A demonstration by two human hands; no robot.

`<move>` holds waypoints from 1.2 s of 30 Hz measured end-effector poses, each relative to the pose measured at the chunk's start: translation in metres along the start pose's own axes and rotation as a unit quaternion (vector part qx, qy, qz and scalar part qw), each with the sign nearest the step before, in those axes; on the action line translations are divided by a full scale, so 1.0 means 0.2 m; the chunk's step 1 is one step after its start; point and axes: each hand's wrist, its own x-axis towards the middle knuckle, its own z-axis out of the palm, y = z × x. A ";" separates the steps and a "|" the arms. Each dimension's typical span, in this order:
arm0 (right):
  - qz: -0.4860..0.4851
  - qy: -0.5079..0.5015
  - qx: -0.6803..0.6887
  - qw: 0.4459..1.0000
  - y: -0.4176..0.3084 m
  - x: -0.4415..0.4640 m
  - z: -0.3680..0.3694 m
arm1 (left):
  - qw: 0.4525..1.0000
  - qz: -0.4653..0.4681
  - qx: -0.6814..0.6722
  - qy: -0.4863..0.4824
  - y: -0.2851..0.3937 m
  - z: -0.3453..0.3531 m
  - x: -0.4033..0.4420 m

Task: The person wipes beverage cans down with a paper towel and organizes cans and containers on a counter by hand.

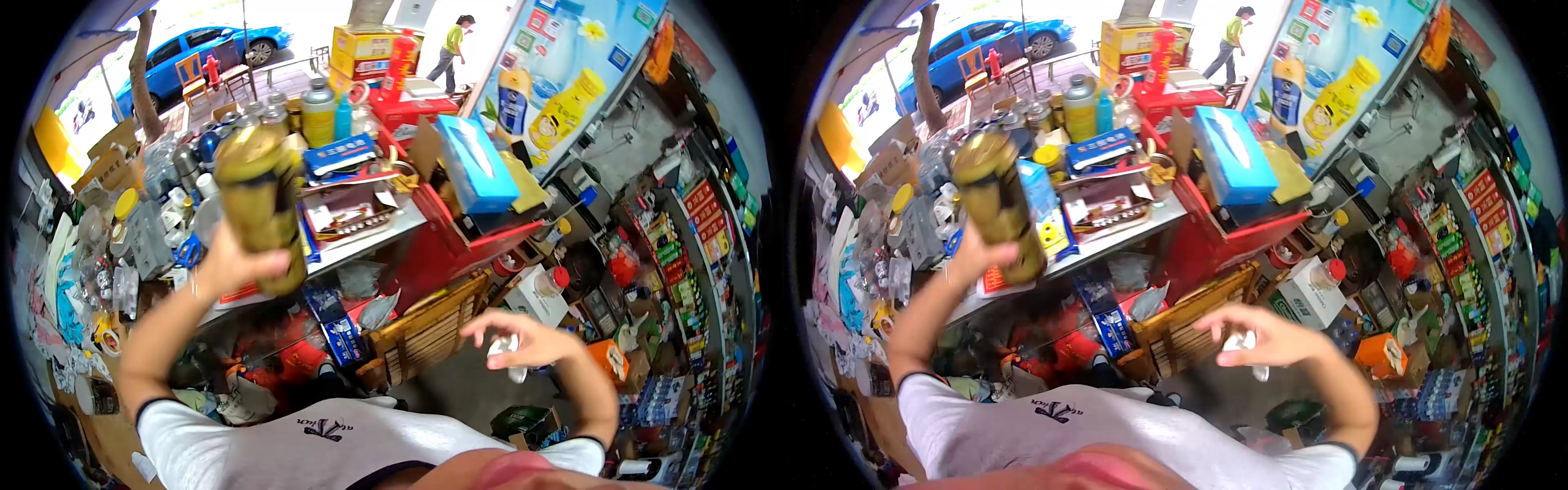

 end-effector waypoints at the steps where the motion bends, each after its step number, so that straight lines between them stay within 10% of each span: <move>1: -0.027 0.025 0.090 0.995 0.25 -0.09 0.03 | 0.995 -0.070 -0.068 -0.011 -0.06 0.08 -0.14; 4: -0.108 0.218 0.477 0.845 0.95 -0.35 0.32 | 0.966 -0.169 -0.194 -0.007 -0.21 0.46 -0.42; 6: -0.165 0.322 0.745 0.560 1.38 -0.40 0.59 | 0.970 -0.222 -0.011 0.102 -0.51 0.75 -0.61; 9: -0.038 0.598 0.763 0.242 1.46 -0.33 0.90 | 0.943 -0.284 -0.170 0.003 -0.54 1.21 -0.67; 11: -0.030 0.500 0.801 0.328 1.65 -0.32 1.14 | 0.899 -0.382 -0.194 -0.091 -0.61 1.36 -0.74; 12: -0.045 0.488 0.833 0.257 1.66 -0.26 1.20 | 0.897 -0.384 -0.167 -0.140 -0.64 1.41 -0.77; 13: -0.028 0.534 0.727 0.431 1.65 -0.22 1.27 | 0.901 -0.349 -0.133 -0.219 -0.69 1.44 -0.78; 15: -0.029 0.430 0.853 0.294 1.62 -0.19 1.27 | 0.898 -0.311 -0.093 -0.296 -0.72 1.50 -0.77; 23: -0.012 0.445 0.845 0.296 2.12 -0.08 1.48 | 0.875 -0.308 0.021 -0.373 -1.26 1.73 -0.86; 29: 0.067 0.428 0.821 0.372 2.48 0.00 1.62 | 0.842 -0.263 0.044 -0.468 -1.48 1.88 -1.16; 31: -0.061 0.435 0.758 0.482 2.68 0.08 1.78 | 0.828 -0.250 0.084 -0.494 -1.55 1.89 -1.29; 36: -0.032 0.458 0.752 0.474 2.58 0.14 1.94 | 0.881 -0.114 0.171 -0.425 -1.64 1.80 -1.58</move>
